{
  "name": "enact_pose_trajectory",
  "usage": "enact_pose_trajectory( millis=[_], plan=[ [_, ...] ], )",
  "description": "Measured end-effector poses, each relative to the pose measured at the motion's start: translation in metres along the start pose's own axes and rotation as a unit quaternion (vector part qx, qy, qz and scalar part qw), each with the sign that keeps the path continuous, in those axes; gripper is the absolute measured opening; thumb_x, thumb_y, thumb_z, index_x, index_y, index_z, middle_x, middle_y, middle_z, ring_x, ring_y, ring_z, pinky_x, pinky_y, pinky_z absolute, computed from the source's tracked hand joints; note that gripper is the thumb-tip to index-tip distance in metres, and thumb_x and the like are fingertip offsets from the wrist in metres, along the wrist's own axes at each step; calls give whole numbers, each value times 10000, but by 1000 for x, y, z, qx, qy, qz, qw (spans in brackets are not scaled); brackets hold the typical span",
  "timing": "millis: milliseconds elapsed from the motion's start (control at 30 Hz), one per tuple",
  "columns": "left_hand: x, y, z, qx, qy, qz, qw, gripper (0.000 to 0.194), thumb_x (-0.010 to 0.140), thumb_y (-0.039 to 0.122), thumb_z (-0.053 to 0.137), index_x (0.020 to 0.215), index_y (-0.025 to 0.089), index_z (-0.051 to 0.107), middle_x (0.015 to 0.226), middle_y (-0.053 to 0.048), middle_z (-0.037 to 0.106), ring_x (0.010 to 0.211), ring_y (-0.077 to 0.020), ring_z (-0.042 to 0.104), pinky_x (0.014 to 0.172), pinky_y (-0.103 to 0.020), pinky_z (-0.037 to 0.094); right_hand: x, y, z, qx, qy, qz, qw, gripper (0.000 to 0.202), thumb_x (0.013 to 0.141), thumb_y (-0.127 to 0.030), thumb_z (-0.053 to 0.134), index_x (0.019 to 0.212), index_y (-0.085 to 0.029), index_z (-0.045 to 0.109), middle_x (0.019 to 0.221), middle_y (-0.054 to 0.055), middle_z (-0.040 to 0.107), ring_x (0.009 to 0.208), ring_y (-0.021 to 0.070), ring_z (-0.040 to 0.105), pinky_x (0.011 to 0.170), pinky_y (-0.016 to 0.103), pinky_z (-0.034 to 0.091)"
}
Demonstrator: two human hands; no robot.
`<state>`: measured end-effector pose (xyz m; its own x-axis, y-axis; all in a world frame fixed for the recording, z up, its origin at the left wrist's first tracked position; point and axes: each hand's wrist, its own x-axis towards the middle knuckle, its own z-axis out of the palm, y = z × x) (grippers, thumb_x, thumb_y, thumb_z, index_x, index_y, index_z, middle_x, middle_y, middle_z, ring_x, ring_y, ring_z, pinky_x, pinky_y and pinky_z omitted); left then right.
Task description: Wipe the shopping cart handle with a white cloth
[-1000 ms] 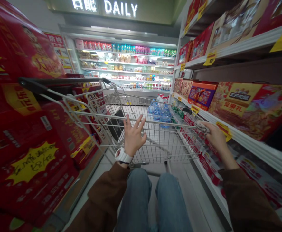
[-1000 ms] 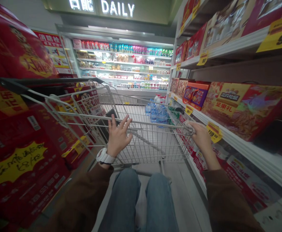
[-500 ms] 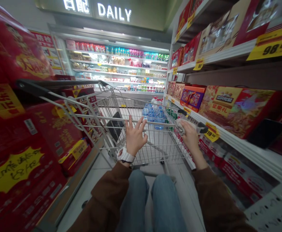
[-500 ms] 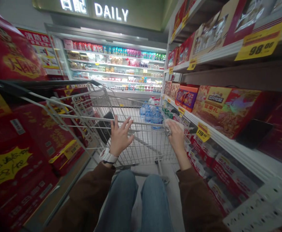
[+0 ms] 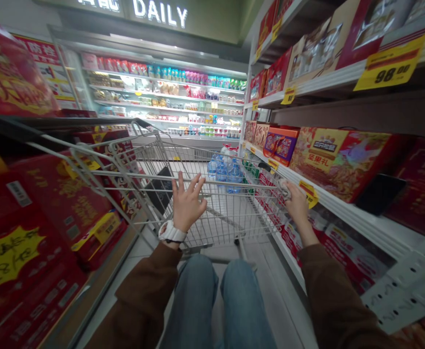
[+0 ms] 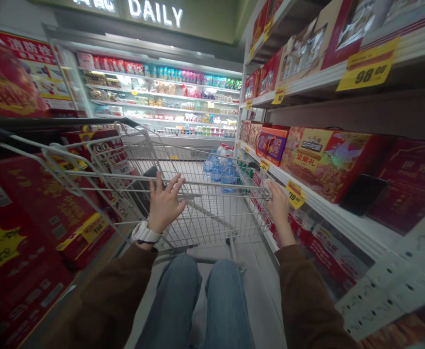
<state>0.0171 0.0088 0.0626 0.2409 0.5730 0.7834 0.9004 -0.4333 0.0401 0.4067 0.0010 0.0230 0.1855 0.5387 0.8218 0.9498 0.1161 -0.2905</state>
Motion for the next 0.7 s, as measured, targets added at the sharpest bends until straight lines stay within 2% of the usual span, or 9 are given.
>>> enact_pose_trajectory(
  millis=[67, 200, 300, 367, 500, 600, 700],
  plan=[
    [0, -1, 1, 2, -1, -1, 1000, 639, 796, 274, 560, 1431, 249, 486, 1551, -1, 436, 1524, -391, -24, 1227, -644, 74, -2, -16, 8, 7, 6, -15, 1000, 663, 638, 13, 429, 1242, -147, 651, 1342, 126, 638, 1254, 264, 585, 1073, 466, 466],
    [1, -3, 2, 9, -4, -6, 1000, 639, 801, 286, 551, 1435, 241, 484, 1556, 3, 429, 1527, -382, -16, 1230, -642, 57, -8, -70, 25, 36, -5, -95, 995, 739, 616, 36, 418, 1301, -157, 615, 1393, 100, 604, 1322, 254, 527, 1122, 462, 424],
    [0, -5, 2, 13, -7, -5, 1000, 642, 807, 292, 551, 1443, 243, 477, 1558, 1, 426, 1530, -371, 8, 1234, -636, 40, -8, -86, 28, 56, -28, -155, 986, 799, 610, 50, 413, 1355, -191, 575, 1439, 63, 566, 1363, 233, 486, 1145, 447, 405],
    [0, -6, 2, 14, -7, -7, 1000, 643, 809, 292, 556, 1445, 251, 475, 1558, 2, 426, 1531, -366, 20, 1234, -633, 39, -5, -74, 23, 64, -39, -170, 983, 794, 621, 44, 417, 1357, -208, 573, 1430, 54, 575, 1350, 224, 501, 1137, 444, 416],
    [0, -5, 4, 12, -4, -16, 1000, 636, 809, 285, 556, 1440, 254, 482, 1562, 9, 418, 1532, -363, 8, 1233, -627, 47, 3, -22, 10, 35, -39, -148, 988, 734, 635, 19, 436, 1307, -215, 613, 1393, 66, 606, 1310, 242, 537, 1103, 454, 449],
    [0, -4, 8, 8, 3, -20, 1000, 644, 800, 279, 559, 1439, 250, 480, 1566, 14, 412, 1532, -362, 4, 1235, -622, 34, 6, 11, 5, -36, -36, -125, 991, 710, 631, 3, 466, 1283, -227, 627, 1424, 75, 573, 1326, 286, 511, 1114, 510, 419],
    [1, -1, 12, 3, 5, -21, 1000, 651, 794, 281, 561, 1438, 244, 478, 1565, 15, 413, 1532, -363, 21, 1238, -616, 31, 7, 19, 8, -91, -18, -102, 990, 707, 649, -17, 490, 1309, -244, 604, 1411, 75, 574, 1332, 311, 489, 1126, 550, 382]
  ],
)
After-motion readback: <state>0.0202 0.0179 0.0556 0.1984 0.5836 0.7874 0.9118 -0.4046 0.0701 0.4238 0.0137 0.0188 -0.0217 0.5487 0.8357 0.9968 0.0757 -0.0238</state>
